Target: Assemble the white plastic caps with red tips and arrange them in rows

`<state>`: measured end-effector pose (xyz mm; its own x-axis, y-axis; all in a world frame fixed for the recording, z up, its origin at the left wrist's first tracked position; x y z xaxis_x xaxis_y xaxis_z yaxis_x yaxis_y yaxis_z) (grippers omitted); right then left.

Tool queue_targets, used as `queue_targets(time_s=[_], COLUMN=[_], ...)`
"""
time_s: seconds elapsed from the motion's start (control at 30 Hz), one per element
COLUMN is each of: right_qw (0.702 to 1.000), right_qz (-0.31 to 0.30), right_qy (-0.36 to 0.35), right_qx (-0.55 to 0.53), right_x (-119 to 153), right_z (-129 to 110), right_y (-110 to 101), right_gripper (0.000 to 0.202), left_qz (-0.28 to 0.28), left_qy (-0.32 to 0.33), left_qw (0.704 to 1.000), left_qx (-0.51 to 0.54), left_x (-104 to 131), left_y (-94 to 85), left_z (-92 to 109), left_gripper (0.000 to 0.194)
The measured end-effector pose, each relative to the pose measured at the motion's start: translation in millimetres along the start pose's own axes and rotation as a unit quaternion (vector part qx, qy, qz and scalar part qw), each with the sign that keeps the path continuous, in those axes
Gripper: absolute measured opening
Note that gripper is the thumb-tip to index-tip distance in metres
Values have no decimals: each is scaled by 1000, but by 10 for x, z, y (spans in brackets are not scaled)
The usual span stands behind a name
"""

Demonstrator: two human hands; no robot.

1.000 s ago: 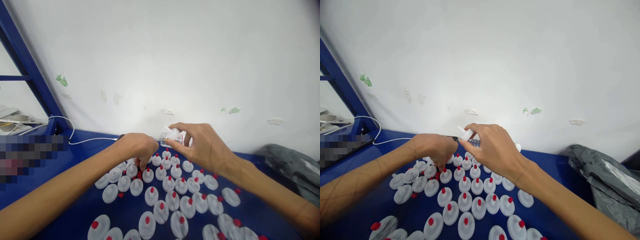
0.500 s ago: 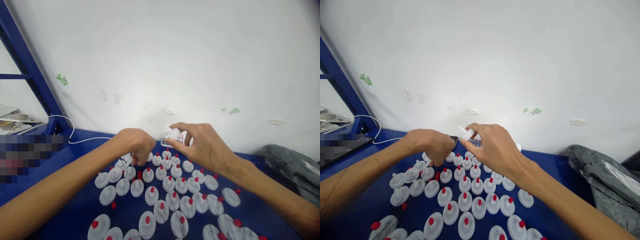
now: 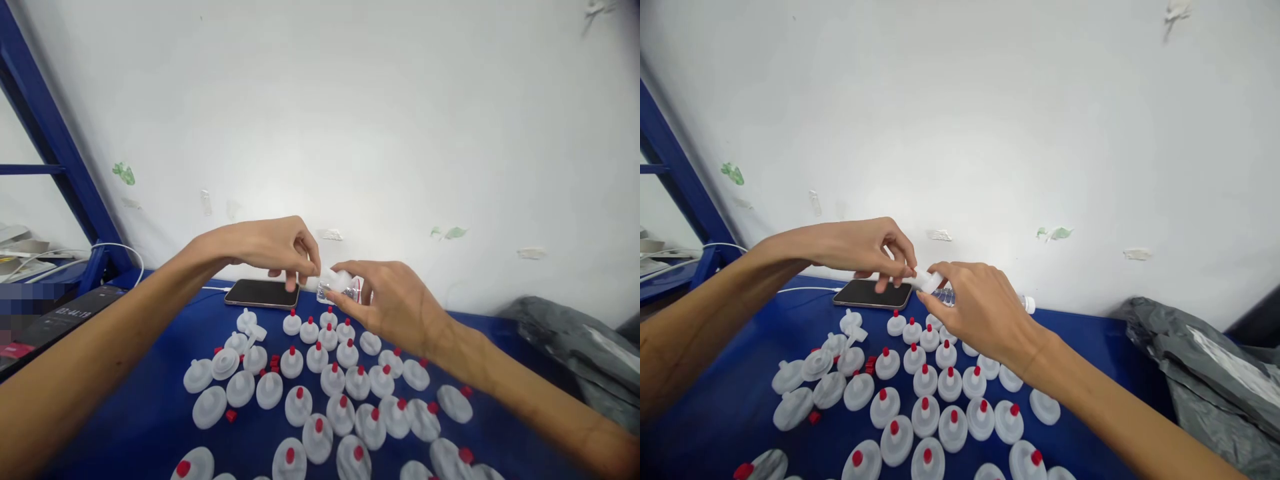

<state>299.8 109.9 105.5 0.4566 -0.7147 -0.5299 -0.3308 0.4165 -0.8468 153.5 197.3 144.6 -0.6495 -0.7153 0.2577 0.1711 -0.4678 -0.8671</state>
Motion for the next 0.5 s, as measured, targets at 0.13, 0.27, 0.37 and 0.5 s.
queue_targets(time_s=[0.13,0.27,0.37,0.5], right_qw=[1000,1000,999,998], right_qz=[-1,7,19,41], right_qy=[10,26,36,48], right_qx=[2,12,21,30], right_x=[-1,-2,2,9], right_z=[16,23,18,20], right_y=[-7,-32,-53,-75], right_gripper=[33,31,28,26], left_qz=[23,15,14,-2], left_qy=[39,65,73,82], left_qw=[994,981,973,965], left_qx=[100,185,217,247], left_x=[-71,-86,-74,-70], left_y=[-34,-25,-35,-33], left_z=[-2,16,22,35], left_gripper=[20,19,15,13])
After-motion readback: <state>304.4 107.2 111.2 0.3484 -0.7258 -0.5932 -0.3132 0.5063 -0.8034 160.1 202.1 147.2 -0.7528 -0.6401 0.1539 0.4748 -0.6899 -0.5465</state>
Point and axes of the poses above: each hand's wrist, its own x-axis away from the middle knuckle, its own y-axis out of the palm, z = x × y, the point moved 5 cm from there along -x, towards the middle knuckle, and after that the axes turned 12 degrees about -y, right-handed, at the moved point
